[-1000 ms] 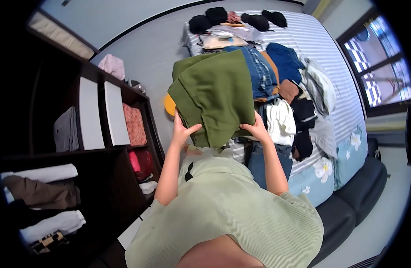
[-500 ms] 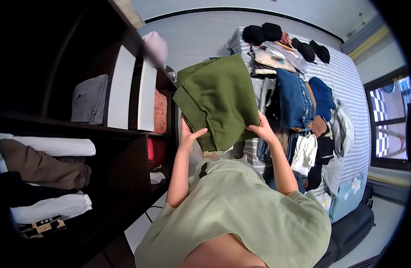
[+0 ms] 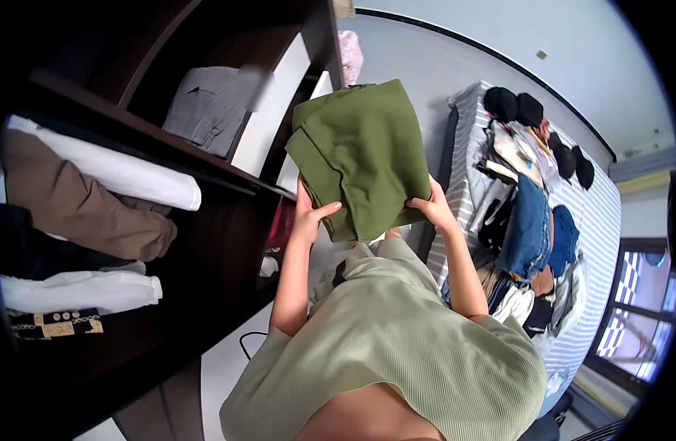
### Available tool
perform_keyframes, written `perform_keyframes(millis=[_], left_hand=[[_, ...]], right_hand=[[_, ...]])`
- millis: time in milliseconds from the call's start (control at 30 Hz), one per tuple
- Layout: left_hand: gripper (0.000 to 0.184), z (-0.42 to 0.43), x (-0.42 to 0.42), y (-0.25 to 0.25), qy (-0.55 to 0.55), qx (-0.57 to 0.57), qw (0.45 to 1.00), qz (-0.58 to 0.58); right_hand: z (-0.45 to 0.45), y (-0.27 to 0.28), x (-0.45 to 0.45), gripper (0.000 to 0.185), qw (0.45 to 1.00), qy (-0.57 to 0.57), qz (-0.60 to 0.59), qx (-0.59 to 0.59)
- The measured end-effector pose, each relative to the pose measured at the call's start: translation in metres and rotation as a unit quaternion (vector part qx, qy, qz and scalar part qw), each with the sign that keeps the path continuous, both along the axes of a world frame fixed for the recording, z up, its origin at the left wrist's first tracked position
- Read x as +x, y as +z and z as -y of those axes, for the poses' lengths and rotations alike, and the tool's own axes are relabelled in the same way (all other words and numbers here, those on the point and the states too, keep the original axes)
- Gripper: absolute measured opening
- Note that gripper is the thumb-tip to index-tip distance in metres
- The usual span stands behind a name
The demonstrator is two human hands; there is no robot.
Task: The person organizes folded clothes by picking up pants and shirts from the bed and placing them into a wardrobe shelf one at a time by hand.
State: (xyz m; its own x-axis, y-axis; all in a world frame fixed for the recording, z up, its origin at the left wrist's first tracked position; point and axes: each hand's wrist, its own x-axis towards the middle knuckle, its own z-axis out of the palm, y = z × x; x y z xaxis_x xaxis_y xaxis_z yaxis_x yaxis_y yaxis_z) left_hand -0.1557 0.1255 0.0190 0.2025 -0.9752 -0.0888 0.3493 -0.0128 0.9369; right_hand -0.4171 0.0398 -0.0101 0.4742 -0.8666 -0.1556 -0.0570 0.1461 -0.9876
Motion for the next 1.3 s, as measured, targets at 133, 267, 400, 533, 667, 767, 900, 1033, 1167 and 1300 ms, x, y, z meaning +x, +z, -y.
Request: perform_keyframes(millis=[133,267,400,533,667,767,900,1033,1167,1300], left_hand=[[0.094,0.009,0.02,0.012,0.046,-0.023,0.999,0.0],[0.094,0.024,0.04,0.018,0.117,-0.019,0.992,0.032],[0.092,0.046,0.062,0.036,0.17,-0.03,0.984,0.034],[0.09,0.075,0.085,0.053,0.222,-0.049,0.972,0.054],[0.086,0.099,0.101,0.066,0.293,-0.04,0.952,0.08],[0.085,0.114,0.113,0.081,0.319,-0.045,0.942,0.091],[0.085,0.131,0.142,0.094,0.381,-0.028,0.913,0.145],[0.087,0.141,0.167,0.111,0.461,0.011,0.87,0.174],[0.086,0.14,0.189,0.123,0.507,-0.004,0.836,0.21],[0.083,0.135,0.214,0.12,0.551,0.006,0.807,0.214]], right_hand=[[0.03,-0.001,0.028,0.065,0.999,0.032,0.007,-0.033],[0.075,0.014,0.063,0.066,0.991,0.098,0.042,-0.078],[0.121,0.031,0.106,0.063,0.985,0.149,0.074,-0.052],[0.171,0.047,0.148,0.062,0.974,0.194,0.066,-0.1],[0.222,0.049,0.191,0.062,0.963,0.241,0.069,-0.1],[0.243,0.067,0.222,0.063,0.952,0.267,0.089,-0.123],[0.276,0.073,0.275,0.064,0.931,0.326,0.113,-0.123],[0.291,0.087,0.326,0.068,0.923,0.359,0.113,-0.083],[0.294,0.097,0.371,0.065,0.902,0.403,0.146,-0.053],[0.288,0.099,0.407,0.059,0.888,0.434,0.152,-0.019]])
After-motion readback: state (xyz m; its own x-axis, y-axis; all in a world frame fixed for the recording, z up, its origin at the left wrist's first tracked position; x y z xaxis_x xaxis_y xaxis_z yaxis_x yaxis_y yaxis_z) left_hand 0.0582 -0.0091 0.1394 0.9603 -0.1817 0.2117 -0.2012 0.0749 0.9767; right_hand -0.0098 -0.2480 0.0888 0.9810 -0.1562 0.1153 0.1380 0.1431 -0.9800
